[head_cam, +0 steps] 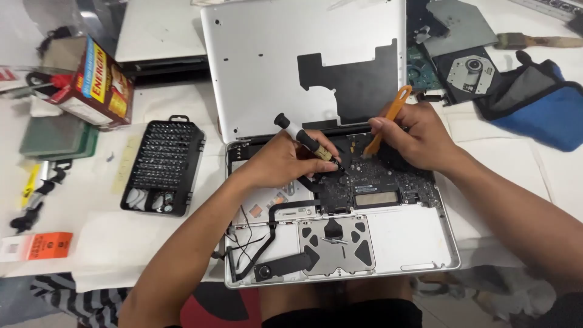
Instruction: Extracting a cooling fan from a laptop using a screwdriver and a spudger.
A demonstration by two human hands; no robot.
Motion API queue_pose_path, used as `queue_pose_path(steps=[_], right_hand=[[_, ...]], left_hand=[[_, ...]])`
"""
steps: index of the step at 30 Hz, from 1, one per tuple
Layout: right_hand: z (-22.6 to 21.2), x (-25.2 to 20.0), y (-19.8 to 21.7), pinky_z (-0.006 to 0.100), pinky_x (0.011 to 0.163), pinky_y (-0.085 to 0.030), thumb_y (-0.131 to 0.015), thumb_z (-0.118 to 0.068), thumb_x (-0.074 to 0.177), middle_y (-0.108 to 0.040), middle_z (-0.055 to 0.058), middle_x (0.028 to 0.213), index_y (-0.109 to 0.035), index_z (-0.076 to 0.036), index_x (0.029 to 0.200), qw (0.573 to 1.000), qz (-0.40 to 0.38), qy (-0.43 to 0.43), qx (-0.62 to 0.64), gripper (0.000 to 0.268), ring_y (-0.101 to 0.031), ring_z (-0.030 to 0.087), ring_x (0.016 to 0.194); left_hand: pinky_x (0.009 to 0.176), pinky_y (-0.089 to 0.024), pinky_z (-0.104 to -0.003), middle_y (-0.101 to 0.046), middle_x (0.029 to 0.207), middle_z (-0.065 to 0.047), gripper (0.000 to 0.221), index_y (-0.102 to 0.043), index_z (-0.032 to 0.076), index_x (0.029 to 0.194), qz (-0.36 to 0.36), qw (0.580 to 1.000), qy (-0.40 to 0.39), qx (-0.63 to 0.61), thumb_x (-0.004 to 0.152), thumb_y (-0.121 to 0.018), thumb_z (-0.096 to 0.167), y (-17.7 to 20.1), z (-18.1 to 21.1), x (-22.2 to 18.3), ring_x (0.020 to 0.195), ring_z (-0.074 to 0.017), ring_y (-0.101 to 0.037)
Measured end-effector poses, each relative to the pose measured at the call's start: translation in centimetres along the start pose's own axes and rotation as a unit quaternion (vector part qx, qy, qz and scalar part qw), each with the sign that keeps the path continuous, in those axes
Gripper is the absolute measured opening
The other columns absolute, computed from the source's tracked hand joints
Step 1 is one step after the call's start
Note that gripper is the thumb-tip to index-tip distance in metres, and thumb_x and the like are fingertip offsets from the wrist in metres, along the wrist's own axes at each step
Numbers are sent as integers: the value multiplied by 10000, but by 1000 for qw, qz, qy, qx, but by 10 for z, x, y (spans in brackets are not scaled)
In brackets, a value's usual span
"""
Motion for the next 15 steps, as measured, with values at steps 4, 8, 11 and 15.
queue_pose_path(steps=[4, 8, 11, 15], right_hand=[[5, -4, 2, 301, 490, -421, -593, -97, 1025, -504, 71, 413, -692, 3, 831, 1000, 2, -8, 6, 240, -452, 179, 386], [2, -4, 1, 294, 509, -425, -608, -103, 1034, -515, 76, 420, -700, -1, 852, 1000, -6, -21, 4, 228, -472, 184, 391], [1, -4, 0, 297, 523, -435, -612, -102, 1037, -524, 83, 427, -703, 2, 861, 1000, -11, -25, 1, 224, -488, 198, 395], [0, -2, 1, 308, 520, -438, -621, -114, 1040, -525, 92, 432, -705, 9, 866, 1000, -8, -19, -9, 229, -500, 211, 400]], left_hand=[[644, -568, -281, -689, 831, -124, 216, -732, 73, 1064, -8, 1000, 14, 12, 873, -771, 165, 0, 13, 3, 676, -151, -672], [648, -578, -316, -704, 842, -123, 196, -726, 65, 1040, -37, 996, 30, 72, 867, -753, 154, -3, 33, 7, 693, -170, -687], [653, -591, -348, -723, 851, -160, 198, -724, 35, 1030, -39, 993, 25, 111, 850, -748, 114, -5, 45, 12, 696, -201, -707], [648, -597, -337, -725, 852, -182, 201, -709, -16, 1022, -34, 990, 8, 135, 839, -734, 66, -8, 58, 20, 701, -205, -717]])
Point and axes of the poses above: each hand's wrist, its own x-axis towards the middle knuckle, its own y-axis out of the back of the hand, z = x × y, the point moved 8 cm from there along x, towards the middle knuckle
